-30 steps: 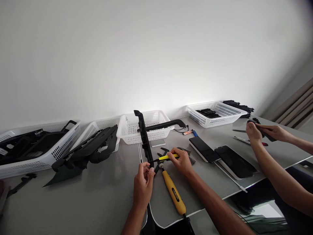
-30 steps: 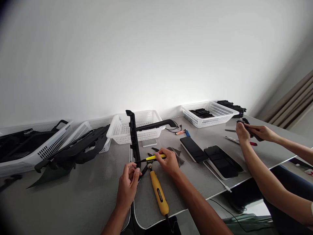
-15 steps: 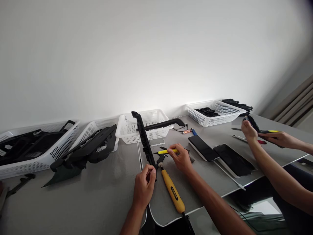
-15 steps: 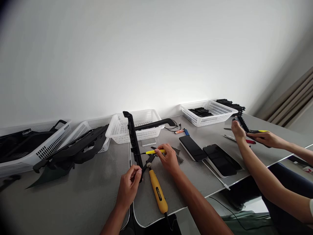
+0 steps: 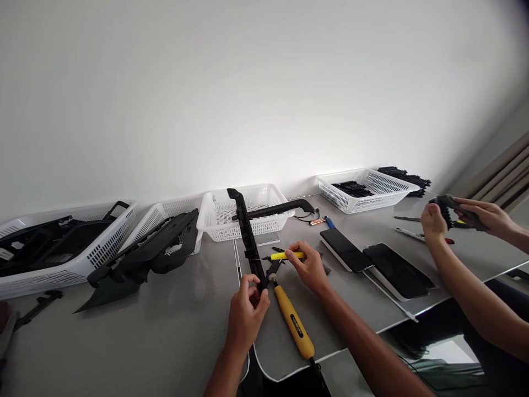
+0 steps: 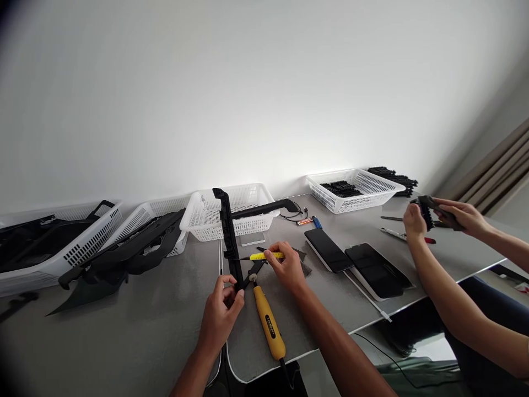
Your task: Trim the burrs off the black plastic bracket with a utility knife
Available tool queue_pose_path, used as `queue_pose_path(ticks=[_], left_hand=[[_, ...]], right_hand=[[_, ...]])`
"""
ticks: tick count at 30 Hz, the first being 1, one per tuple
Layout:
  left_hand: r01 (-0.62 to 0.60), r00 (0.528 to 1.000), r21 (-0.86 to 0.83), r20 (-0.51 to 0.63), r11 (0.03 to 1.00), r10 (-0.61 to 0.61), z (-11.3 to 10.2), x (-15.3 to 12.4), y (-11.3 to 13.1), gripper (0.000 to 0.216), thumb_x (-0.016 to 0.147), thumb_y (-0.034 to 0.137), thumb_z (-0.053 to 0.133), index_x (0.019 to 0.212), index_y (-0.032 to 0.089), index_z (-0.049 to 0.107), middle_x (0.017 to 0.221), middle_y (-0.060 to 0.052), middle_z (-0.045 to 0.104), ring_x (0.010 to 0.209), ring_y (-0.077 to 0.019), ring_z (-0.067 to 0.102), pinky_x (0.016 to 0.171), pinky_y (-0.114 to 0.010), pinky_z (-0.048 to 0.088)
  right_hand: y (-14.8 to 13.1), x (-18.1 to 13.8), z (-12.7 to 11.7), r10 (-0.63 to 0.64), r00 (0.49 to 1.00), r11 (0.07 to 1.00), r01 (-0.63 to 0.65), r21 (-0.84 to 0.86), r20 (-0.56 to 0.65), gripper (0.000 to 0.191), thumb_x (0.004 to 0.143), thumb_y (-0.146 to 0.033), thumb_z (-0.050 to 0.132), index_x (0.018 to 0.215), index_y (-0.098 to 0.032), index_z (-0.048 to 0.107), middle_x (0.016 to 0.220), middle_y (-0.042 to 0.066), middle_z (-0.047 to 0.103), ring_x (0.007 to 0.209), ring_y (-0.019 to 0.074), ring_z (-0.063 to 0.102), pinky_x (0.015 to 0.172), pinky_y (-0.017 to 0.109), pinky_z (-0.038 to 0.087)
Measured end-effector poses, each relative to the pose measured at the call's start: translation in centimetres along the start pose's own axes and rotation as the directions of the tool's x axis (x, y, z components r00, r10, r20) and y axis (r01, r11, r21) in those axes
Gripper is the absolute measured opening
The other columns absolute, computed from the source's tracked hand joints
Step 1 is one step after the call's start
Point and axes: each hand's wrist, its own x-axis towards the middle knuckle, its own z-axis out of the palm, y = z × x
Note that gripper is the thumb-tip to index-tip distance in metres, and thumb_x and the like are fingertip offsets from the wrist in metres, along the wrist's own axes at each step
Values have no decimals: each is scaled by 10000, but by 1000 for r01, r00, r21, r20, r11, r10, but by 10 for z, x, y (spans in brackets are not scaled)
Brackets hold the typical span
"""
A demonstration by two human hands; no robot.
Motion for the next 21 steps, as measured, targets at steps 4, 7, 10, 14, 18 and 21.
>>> queue_pose_path(ticks=[4,7,10,14,18,21], left_hand=[[19,1000,-17,4,1000,-19,0,0,-2,231,971,465,523,1078,259,520,585,92,426,511,-156,413,527,-256,301],[2,999,-6,48,1000,-2,-1,0,0,195,979,448,509,1022,259,532,585,85,429,520,-157,413,538,-263,303],[-11,997,17,76,1000,9,-1,0,1,164,984,417,495,1011,260,532,577,85,434,524,-160,420,554,-270,299],[-16,997,12,79,1000,15,-1,0,1,168,988,422,487,1002,263,537,574,84,411,515,-160,401,549,-274,280],[-11,996,11,88,1000,10,-1,0,-1,192,1000,445,470,999,265,536,577,86,370,507,-156,361,540,-275,253],[-5,996,14,86,1000,4,-1,0,-2,210,1006,460,463,1004,266,543,578,85,361,500,-156,358,537,-276,248]], right_hand=[[-1,0,-1,14,1000,1000,-14,1,-20,420,993,-588,575,869,-201,678,823,40,606,723,173,510,658,291,396],[-1,0,-1,17,1000,1000,-17,8,-11,418,995,-584,574,865,-201,678,824,40,604,712,171,507,646,288,394],[-1,0,-1,13,1000,1000,-13,15,0,406,982,-572,595,832,-203,670,799,35,606,719,175,514,657,289,400],[-1,0,-2,20,999,1000,-19,13,-37,416,977,-591,596,839,-205,667,830,48,621,775,192,527,687,297,410],[1,0,0,42,998,999,-41,18,-38,438,975,-614,596,849,-203,681,825,39,604,717,172,516,656,292,407],[4,1,2,66,997,998,-65,25,-33,463,973,-630,589,848,-197,691,799,30,587,668,157,506,625,286,397]])
